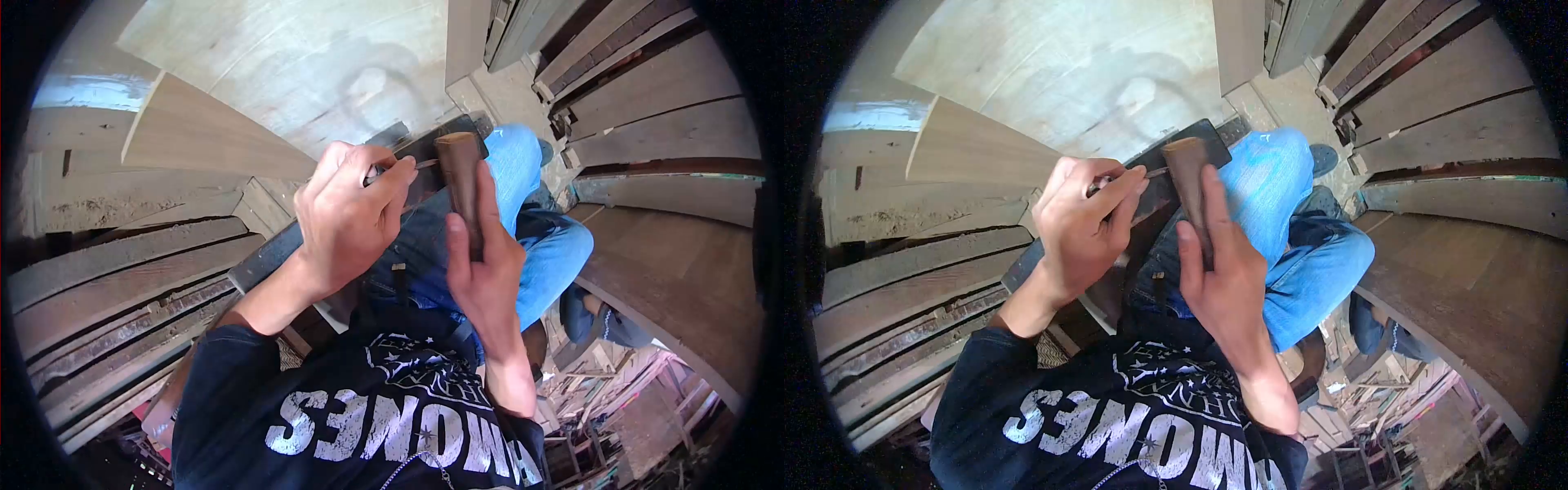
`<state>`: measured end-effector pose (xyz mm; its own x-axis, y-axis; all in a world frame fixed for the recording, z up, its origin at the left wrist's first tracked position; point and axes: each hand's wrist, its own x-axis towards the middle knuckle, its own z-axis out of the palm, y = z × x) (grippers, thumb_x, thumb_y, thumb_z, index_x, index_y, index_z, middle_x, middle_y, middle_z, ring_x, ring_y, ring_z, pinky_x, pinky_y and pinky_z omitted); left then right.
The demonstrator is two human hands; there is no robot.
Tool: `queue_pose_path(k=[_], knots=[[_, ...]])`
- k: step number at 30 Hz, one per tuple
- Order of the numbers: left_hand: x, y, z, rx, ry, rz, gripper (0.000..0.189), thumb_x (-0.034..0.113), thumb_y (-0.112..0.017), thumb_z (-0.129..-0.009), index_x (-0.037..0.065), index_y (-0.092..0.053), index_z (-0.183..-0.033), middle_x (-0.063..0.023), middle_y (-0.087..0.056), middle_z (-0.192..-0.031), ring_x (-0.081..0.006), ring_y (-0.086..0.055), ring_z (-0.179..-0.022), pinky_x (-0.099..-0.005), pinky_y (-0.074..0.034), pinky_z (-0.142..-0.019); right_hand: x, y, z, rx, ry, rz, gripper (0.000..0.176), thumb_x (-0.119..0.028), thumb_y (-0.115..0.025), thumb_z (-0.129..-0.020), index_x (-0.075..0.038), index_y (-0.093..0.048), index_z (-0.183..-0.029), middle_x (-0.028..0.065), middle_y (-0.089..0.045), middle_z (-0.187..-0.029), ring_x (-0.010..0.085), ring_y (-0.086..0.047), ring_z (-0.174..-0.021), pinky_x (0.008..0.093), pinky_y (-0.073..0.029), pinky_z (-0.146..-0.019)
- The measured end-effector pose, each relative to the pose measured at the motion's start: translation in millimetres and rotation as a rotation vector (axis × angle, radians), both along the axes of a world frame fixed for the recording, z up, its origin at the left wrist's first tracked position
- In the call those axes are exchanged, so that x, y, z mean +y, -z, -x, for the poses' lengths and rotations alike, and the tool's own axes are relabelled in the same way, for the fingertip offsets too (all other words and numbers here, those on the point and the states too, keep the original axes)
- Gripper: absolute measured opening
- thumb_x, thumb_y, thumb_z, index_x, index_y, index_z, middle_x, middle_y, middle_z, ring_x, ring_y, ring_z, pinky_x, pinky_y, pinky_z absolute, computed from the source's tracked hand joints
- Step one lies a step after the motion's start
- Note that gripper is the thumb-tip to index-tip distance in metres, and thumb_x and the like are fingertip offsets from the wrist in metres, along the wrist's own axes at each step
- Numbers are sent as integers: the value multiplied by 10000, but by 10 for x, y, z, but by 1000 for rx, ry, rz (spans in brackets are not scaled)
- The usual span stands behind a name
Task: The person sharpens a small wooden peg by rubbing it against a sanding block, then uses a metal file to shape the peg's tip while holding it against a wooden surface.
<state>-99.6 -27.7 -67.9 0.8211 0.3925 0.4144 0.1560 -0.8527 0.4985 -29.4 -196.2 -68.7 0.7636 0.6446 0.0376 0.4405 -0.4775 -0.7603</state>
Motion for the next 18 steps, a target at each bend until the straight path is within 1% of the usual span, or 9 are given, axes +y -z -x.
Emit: queue_pose_path(k=[2, 3, 4, 6, 8, 10, 11, 14, 18], knots=[[15, 21, 11, 22, 8, 14, 201, 40, -802, -737, 88, -777, -931, -48, -663, -845, -214, -595, -711, -318, -484, -606, -80, 28, 36, 171, 162, -18, 577, -130, -632, -965, -18, -420, -1490, 260, -701, -965, 311, -710, -758, 360, -553, -692], [23, 27, 10, 16, 23, 8, 200, 40, -802, -740, 89, -778, -933, -46, -655, -836, -212, -588, -704, -315, -472, -597, -87, -49, 28, 304, 229, -14, 563, -118, -622, -968, 30, -421, -1473, 287, -686, -1091, 310, -730, -842, 343, -551, -743], [41, 17, 2, 12, 42, 0, 199, 41, -801, -742, 89, -779, -934, -45, -648, -827, -209, -581, -698, -312, -460, -587, -110, -4, 19, 313, 237, -6, 563, -118, -622, -968, 30, -421, -1473, 287, -686, -1091, 310, -730, -842, 343, -551, -743], [87, -22, 3, 44, 98, -36, 205, 39, -807, -736, 88, -779, -933, -43, -631, -800, -204, -575, -692, -309, -437, -575, -163, 70, 21, 166, 143, 7, 588, -170, -575, -1011, -27, -349, -1534, 43, -573, -674, 83, -483, -586, 251, -432, -555], [92, 6, -6, 41, 94, -12, 224, 36, -819, -730, 89, -781, -944, -44, -625, -789, -194, -565, -669, -304, -406, -547, -141, 28, 21, 169, 116, 22, 573, -157, -573, -1009, -6, -365, -1521, 78, -628, -727, 89, -520, -595, 255, -452, -569], [75, 57, -2, 26, 83, 69, 236, 35, -823, -736, 89, -783, -963, -48, -621, -783, -183, -546, -641, -299, -393, -528, -111, 2, 28, 126, 41, 26, 560, -141, -576, -1003, 20, -382, -1504, 135, -700, -862, 104, -579, -632, 269, -482, -600], [83, 57, -6, 21, 85, 86, 237, 31, -820, -743, 89, -783, -970, -52, -617, -779, -179, -539, -632, -297, -388, -522, -80, 4, 19, 74, 30, 13, 556, -122, -578, -997, 32, -388, -1496, 172, -724, -992, 116, -621, -675, 274, -501, -628], [100, 4, -25, 56, 85, 133, 232, 26, -810, -757, 88, -784, -978, -58, -609, -780, -175, -532, -629, -293, -388, -523, -24, 2, 3, 61, 14, 5, 558, -115, -577, -996, 25, -384, -1501, 181, -718, -1060, 114, -618, -681, 271, -500, -630], [103, 25, -42, 78, 94, 162, 235, 9, -790, -763, 97, -786, -980, -55, -613, -809, -174, -536, -661, -287, -399, -545, 6, -48, -10, 83, 22, 33, 557, -119, -573, -1000, 22, -381, -1503, 184, -719, -1039, 115, -618, -680, 271, -498, -628]])
